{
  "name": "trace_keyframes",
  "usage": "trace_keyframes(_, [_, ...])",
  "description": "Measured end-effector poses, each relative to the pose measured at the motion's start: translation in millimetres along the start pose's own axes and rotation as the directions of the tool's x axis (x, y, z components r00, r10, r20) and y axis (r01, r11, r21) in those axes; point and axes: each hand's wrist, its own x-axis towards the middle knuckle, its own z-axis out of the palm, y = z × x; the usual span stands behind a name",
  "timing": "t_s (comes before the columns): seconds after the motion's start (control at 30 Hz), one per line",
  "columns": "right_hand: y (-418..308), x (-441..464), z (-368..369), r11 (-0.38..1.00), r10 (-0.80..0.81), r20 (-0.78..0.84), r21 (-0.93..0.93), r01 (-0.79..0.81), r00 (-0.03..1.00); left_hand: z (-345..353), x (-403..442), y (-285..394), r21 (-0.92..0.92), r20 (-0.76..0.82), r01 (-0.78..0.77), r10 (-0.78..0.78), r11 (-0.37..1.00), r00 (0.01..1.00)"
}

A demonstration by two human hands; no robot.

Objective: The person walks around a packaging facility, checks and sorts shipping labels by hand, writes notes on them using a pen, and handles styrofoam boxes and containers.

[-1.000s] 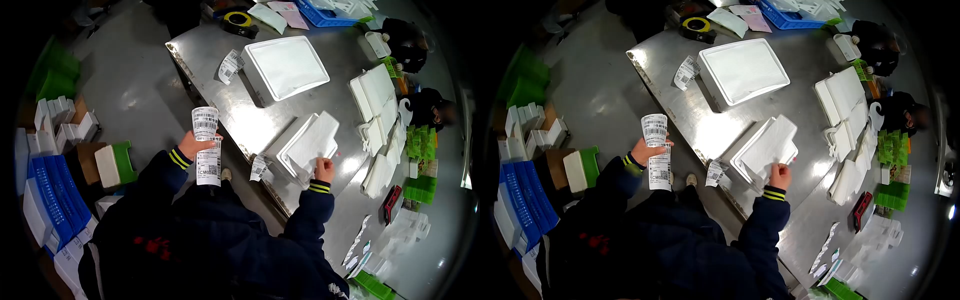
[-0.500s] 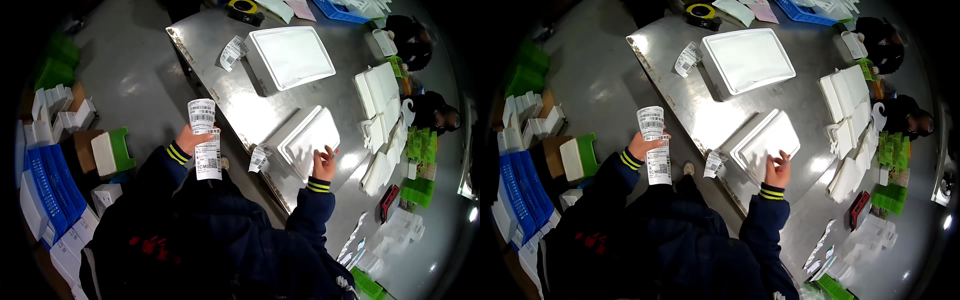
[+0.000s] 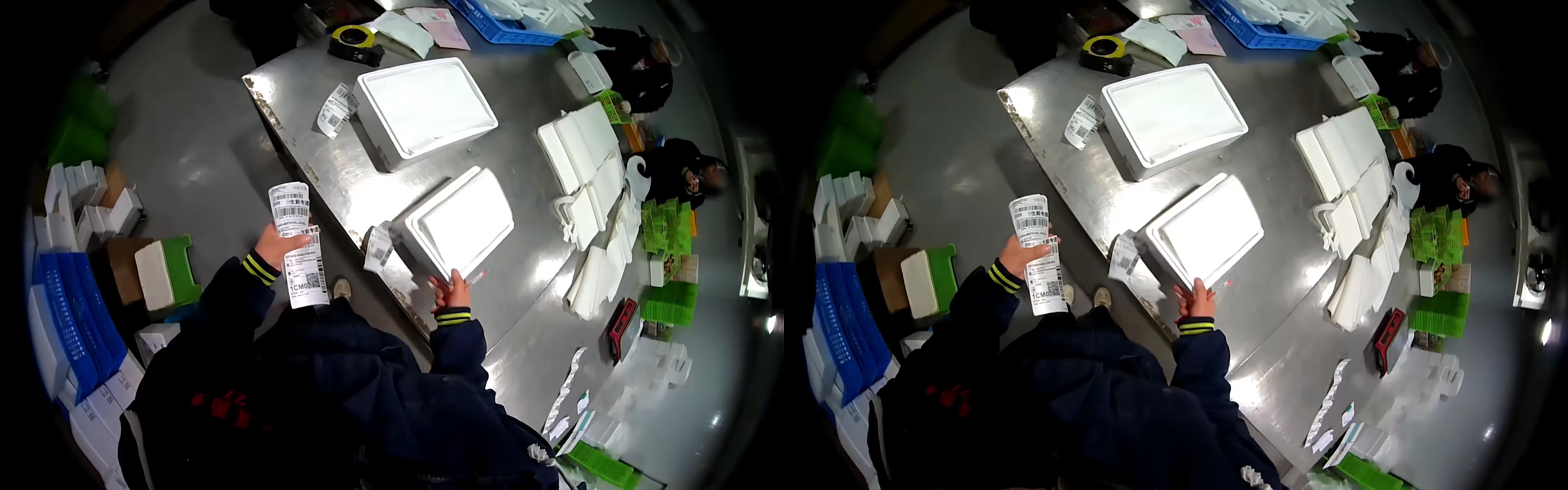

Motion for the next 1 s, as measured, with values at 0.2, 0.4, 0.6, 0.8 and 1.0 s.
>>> trace_keyframes(0.2, [-43, 69, 70, 0.990, 0.013, -0.055, 0.144, -0.005, 0.998, -5, -31, -5, 0.022, -0.065, -0.088, 0.089, 0.996, 0.994])
trace_keyframes(0.4, [-19, 49, 55, 0.994, 0.098, 0.098, -0.061, -0.092, 0.990, -40, -140, -26, -0.230, -0.375, -0.215, 0.118, 0.949, 0.919])
trace_keyframes(0.6, [51, -120, 184, 0.902, -0.080, 0.641, -0.279, 0.329, 0.763, -31, -216, -11, -0.247, -0.614, -0.465, 0.234, 0.850, 0.754])
trace_keyframes(0.8, [91, -157, 301, 0.683, 0.431, 0.899, -0.382, 0.622, 0.079, -22, -210, -29, -0.155, -0.767, -0.654, 0.327, 0.740, 0.552])
trace_keyframes(1.0, [82, -135, 342, 0.626, 0.612, 0.786, -0.408, 0.664, -0.094, -22, -187, -41, -0.009, -0.875, -0.716, 0.341, 0.698, 0.344])
